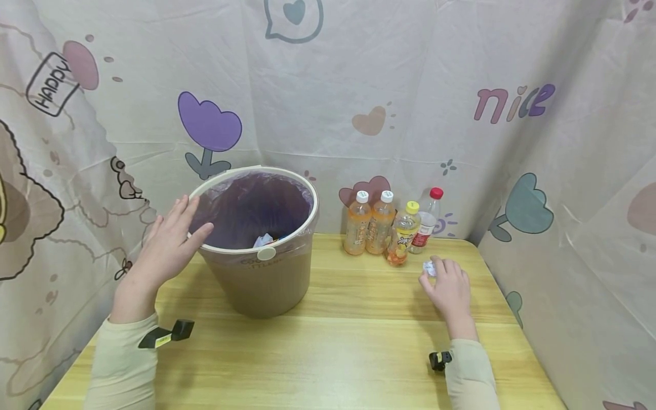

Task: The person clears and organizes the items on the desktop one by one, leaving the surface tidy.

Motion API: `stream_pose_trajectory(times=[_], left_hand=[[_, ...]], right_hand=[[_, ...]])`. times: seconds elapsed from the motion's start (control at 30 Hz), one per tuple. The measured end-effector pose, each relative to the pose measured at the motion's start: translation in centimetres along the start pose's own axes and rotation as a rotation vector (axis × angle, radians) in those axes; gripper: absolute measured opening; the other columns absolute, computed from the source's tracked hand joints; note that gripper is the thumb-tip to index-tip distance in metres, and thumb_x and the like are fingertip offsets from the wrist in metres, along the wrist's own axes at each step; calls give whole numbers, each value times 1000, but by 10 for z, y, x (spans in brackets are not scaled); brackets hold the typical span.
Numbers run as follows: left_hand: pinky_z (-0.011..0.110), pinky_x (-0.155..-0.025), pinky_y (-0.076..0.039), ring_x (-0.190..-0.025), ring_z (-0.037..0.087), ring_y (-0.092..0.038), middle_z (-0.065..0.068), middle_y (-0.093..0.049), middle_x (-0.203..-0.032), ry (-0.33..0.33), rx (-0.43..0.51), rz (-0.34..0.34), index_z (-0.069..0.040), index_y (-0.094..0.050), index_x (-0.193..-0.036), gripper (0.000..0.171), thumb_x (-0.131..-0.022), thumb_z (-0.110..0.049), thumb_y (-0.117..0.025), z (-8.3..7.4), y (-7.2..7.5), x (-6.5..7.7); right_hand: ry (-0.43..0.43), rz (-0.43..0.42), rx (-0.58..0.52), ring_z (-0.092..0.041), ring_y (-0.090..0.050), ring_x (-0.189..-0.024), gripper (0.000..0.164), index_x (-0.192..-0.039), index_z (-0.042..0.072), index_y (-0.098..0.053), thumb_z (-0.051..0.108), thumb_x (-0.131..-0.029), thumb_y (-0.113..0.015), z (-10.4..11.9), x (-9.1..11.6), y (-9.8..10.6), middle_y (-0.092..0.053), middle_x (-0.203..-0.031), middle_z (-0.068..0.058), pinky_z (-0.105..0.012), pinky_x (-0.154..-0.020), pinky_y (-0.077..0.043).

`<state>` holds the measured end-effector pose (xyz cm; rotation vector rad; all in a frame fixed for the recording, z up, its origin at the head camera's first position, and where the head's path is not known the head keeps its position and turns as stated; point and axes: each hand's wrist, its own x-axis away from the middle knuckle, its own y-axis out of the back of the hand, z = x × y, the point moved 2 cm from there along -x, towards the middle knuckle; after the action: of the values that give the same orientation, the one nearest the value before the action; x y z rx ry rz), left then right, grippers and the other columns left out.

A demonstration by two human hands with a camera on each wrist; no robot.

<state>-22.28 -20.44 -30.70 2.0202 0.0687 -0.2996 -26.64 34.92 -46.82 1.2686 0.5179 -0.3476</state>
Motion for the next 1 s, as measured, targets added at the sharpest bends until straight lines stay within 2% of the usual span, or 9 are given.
stream_pose_trajectory(times=[0.37,0.67,0.83,1.0], left_hand=[[67,-117,1,-152,39,0,22,-2,-163,-15,8,-15,-8,-9,-157,82,-99,-61,-32,-1,1,0],[67,-117,1,-152,39,-1,22,-3,-163,-9,1,-10,-8,-9,-157,82,-99,-61,-32,0,0,1],[67,-117,1,-152,39,-1,23,-4,-163,-11,2,-14,-7,-10,-157,82,-99,-61,-32,0,0,1],[68,-117,0,-152,40,-2,24,-4,-163,-17,5,-21,-6,-11,-157,82,-99,-60,-32,-1,0,2]], right_hand=[[167,-161,-14,-41,-59,-91,45,-110,0,-65,32,-80,-58,21,-7,9,-65,-94,-21,-56,-80,-47],[304,-273,-29,-38,-60,-79,48,-101,-1,-68,39,-82,-52,44,-16,18,-67,-87,-19,-50,-69,-49],[355,-282,-37,-36,-59,-78,48,-101,-1,-69,40,-82,-50,61,-22,24,-66,-85,-17,-47,-65,-48],[435,-374,-71,-34,-56,-70,44,-93,-1,-69,38,-81,-52,77,-29,21,-63,-78,-15,-45,-56,-43]])
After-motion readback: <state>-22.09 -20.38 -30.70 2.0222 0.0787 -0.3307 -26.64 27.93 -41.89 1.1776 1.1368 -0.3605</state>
